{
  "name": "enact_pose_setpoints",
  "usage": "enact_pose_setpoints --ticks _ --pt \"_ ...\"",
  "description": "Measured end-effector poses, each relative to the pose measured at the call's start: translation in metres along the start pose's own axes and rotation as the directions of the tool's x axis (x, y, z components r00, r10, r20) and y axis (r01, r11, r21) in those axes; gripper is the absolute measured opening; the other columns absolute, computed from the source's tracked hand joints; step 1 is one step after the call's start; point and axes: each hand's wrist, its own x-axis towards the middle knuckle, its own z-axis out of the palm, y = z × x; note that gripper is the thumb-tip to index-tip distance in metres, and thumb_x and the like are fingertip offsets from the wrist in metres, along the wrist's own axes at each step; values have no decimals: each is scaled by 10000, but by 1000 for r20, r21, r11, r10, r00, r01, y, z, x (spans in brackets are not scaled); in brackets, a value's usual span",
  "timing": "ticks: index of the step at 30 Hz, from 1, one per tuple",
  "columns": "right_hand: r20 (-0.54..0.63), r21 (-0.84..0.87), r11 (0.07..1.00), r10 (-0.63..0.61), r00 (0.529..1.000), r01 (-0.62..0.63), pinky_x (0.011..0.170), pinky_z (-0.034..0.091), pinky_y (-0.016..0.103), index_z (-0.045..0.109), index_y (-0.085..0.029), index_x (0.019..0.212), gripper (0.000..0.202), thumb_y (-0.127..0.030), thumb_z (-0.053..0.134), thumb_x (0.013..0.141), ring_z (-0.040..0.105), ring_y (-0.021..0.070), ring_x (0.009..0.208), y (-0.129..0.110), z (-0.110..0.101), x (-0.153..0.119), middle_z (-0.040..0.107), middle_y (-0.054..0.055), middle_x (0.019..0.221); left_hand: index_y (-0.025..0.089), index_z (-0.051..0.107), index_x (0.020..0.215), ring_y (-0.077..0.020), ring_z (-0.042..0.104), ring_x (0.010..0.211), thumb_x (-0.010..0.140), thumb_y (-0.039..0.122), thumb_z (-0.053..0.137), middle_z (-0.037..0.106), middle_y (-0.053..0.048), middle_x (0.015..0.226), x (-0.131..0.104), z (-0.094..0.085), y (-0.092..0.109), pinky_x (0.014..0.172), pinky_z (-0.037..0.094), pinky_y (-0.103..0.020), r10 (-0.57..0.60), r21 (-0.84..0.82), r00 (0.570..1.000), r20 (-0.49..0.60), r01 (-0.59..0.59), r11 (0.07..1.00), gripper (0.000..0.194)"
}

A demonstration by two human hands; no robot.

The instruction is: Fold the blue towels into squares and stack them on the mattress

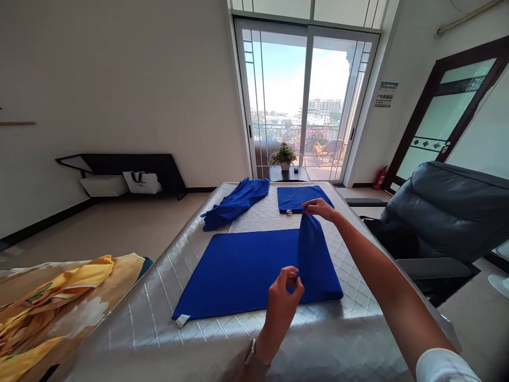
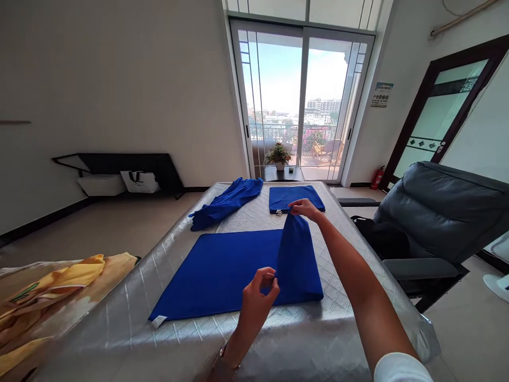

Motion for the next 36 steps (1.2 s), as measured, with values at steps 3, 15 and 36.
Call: enact_pose_setpoints --ticks 3,15,36 --pt "67 -40 992 -114 991 117 824 617 313 758 -148 1028 171 -164 644 901 731 171 830 -30 72 23 768 59 905 297 617 1092 -192 721 766 895 394 569 726 -41 906 -17 -70 -25 625 561 -282 -116 44 982 -151 124 991 224" --pt "270 -437 802 -315 910 407 981 463 305 765 -213 1123 275 -162 579 927 645 215 1111 -119 335 78 737 57 1166 222 658 1125 -284 684 882 842 470 495 740 -57 881 -46 -239 -118 791 531 -402 -262 334 808 -527 481 811 410" --pt "293 -403 756 -429 855 517 946 480 304 725 -214 1183 259 -192 595 960 675 203 1063 -117 333 66 750 60 1150 198 735 932 -299 653 972 890 332 453 749 -118 1001 -50 -237 -155 873 489 -403 -127 673 896 -426 408 617 315"
